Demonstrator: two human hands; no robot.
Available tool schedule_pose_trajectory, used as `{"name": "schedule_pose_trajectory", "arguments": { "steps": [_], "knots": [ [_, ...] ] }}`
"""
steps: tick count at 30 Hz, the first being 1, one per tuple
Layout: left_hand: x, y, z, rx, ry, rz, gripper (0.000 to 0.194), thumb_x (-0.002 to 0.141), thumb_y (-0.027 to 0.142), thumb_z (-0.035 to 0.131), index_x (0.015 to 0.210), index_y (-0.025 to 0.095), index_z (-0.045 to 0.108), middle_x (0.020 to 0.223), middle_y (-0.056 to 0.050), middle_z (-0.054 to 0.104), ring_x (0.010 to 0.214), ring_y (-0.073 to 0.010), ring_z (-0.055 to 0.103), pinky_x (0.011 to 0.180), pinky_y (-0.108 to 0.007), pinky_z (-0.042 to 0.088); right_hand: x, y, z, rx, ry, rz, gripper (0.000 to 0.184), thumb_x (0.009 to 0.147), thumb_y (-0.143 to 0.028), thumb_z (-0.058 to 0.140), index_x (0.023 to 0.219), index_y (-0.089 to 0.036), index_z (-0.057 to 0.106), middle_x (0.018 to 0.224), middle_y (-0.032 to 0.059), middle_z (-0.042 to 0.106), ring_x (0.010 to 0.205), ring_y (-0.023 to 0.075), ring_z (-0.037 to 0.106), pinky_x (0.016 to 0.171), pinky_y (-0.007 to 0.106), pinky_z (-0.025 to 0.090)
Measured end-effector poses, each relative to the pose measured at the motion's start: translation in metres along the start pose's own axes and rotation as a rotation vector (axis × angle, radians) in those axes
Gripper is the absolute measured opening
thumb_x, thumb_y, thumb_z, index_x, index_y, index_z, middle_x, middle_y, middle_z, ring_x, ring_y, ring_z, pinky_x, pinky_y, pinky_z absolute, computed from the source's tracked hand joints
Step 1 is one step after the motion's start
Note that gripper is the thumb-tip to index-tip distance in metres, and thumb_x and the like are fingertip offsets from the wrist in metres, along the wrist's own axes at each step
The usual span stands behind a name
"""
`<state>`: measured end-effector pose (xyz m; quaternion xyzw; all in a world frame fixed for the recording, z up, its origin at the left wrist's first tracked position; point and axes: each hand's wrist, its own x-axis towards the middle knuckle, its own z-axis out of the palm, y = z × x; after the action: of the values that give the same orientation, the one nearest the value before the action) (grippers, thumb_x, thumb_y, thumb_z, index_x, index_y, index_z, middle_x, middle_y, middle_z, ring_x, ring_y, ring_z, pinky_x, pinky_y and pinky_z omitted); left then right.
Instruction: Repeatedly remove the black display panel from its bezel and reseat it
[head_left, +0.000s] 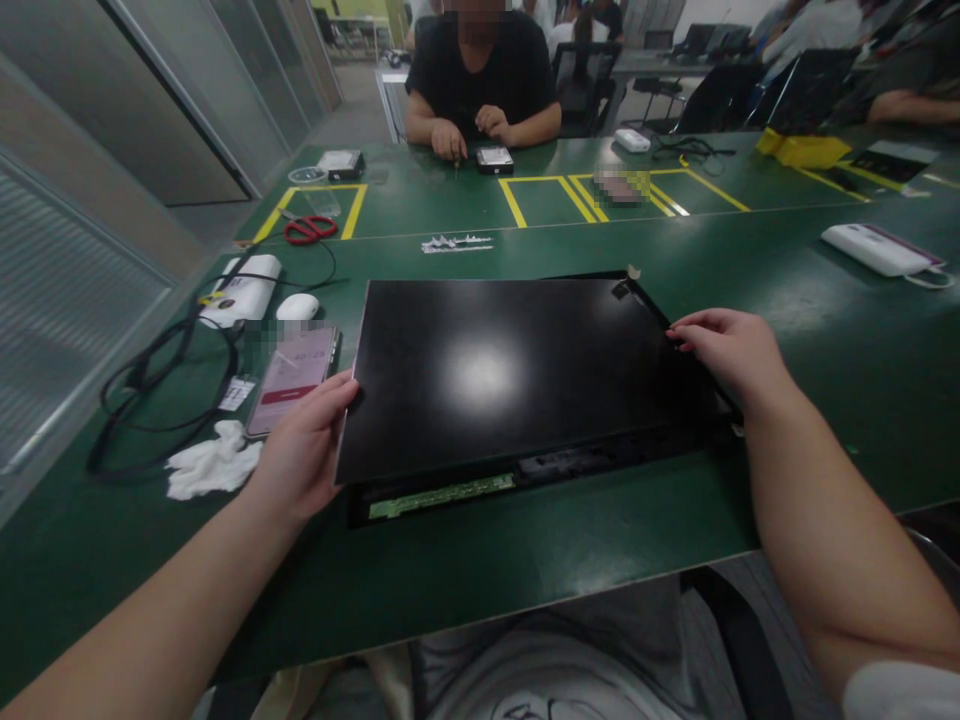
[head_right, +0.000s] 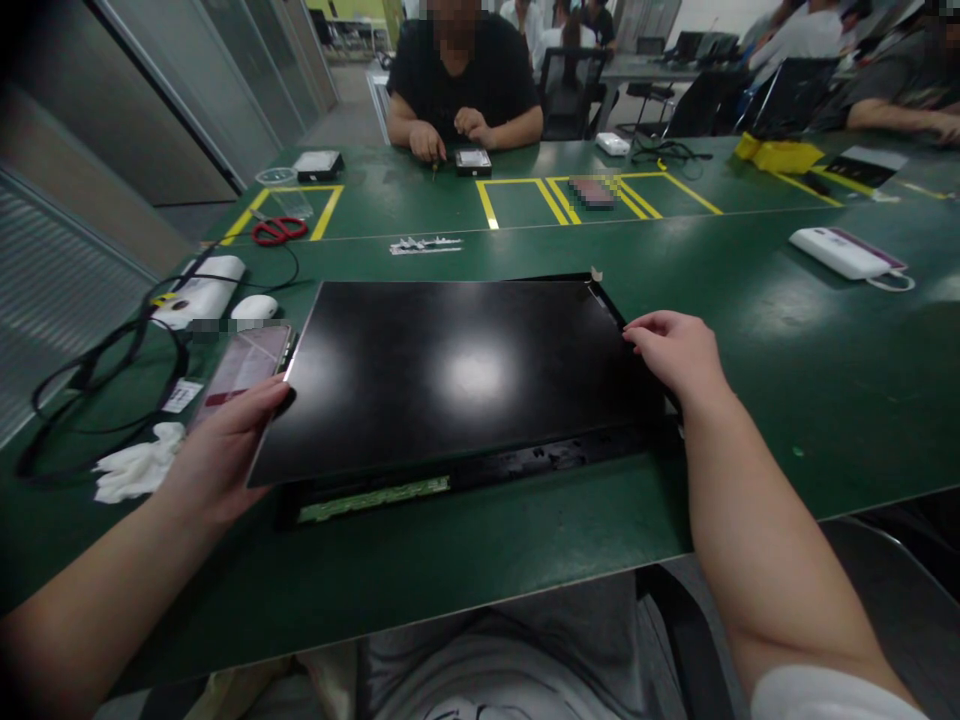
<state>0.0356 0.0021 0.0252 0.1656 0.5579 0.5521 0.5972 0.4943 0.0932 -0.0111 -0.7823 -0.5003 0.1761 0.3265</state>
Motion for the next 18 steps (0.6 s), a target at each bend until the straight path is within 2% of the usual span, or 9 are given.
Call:
{"name": "schedule_pose_trajectory", "arguments": {
  "steps": [4, 8, 11, 18],
  "knots": [
    [-0.0013, -0.0004, 0.0016, -0.024, 0.006, 0.016, 0.029, 0.078, 0.004, 0.068, 0.104, 0.013, 0.074, 0.083, -0.006, 0.085, 0.072, -0.0255, 0.084, 0.069, -0.034, 0.072, 0.0023, 0.0042, 0.0008, -0.001, 0.015, -0.036, 0.01, 0.078, -0.032, 0.077, 0.083, -0.026, 0.082, 0.073, 0.0043, 0.076, 0.079, 0.027, 0.074, 0.085, 0.045, 0.057],
    [-0.0022, -0.0024, 0.0036, 0.005, -0.022, 0.038, 0.031, 0.07, 0.007, 0.071, 0.1, 0.015, 0.073, 0.086, -0.006, 0.084, 0.078, -0.029, 0.085, 0.07, -0.038, 0.072, 0.0027, 0.005, 0.0011, -0.066, 0.005, -0.031, 0.011, 0.08, -0.035, 0.078, 0.085, -0.027, 0.082, 0.077, 0.0065, 0.076, 0.085, 0.0306, 0.074, 0.086, 0.048, 0.058],
    [-0.0023, -0.0043, 0.0044, 0.026, -0.013, 0.068, 0.029, 0.07, 0.009, 0.071, 0.098, 0.016, 0.071, 0.088, -0.006, 0.084, 0.083, -0.0297, 0.085, 0.074, -0.04, 0.073, 0.0031, 0.0049, 0.0013, -0.093, 0.0, -0.041, 0.014, 0.081, -0.039, 0.077, 0.086, -0.028, 0.083, 0.079, 0.0076, 0.076, 0.087, 0.0326, 0.074, 0.085, 0.049, 0.058],
    [-0.0027, -0.0066, 0.0024, 0.044, -0.02, 0.11, 0.025, 0.072, 0.01, 0.073, 0.095, 0.018, 0.069, 0.09, -0.006, 0.083, 0.088, -0.0293, 0.083, 0.079, -0.041, 0.072, 0.0036, 0.0046, 0.0032, -0.116, 0.016, -0.068, 0.014, 0.079, -0.038, 0.077, 0.086, -0.028, 0.083, 0.077, 0.0068, 0.076, 0.08, 0.0301, 0.073, 0.083, 0.049, 0.059]
  ]
}}
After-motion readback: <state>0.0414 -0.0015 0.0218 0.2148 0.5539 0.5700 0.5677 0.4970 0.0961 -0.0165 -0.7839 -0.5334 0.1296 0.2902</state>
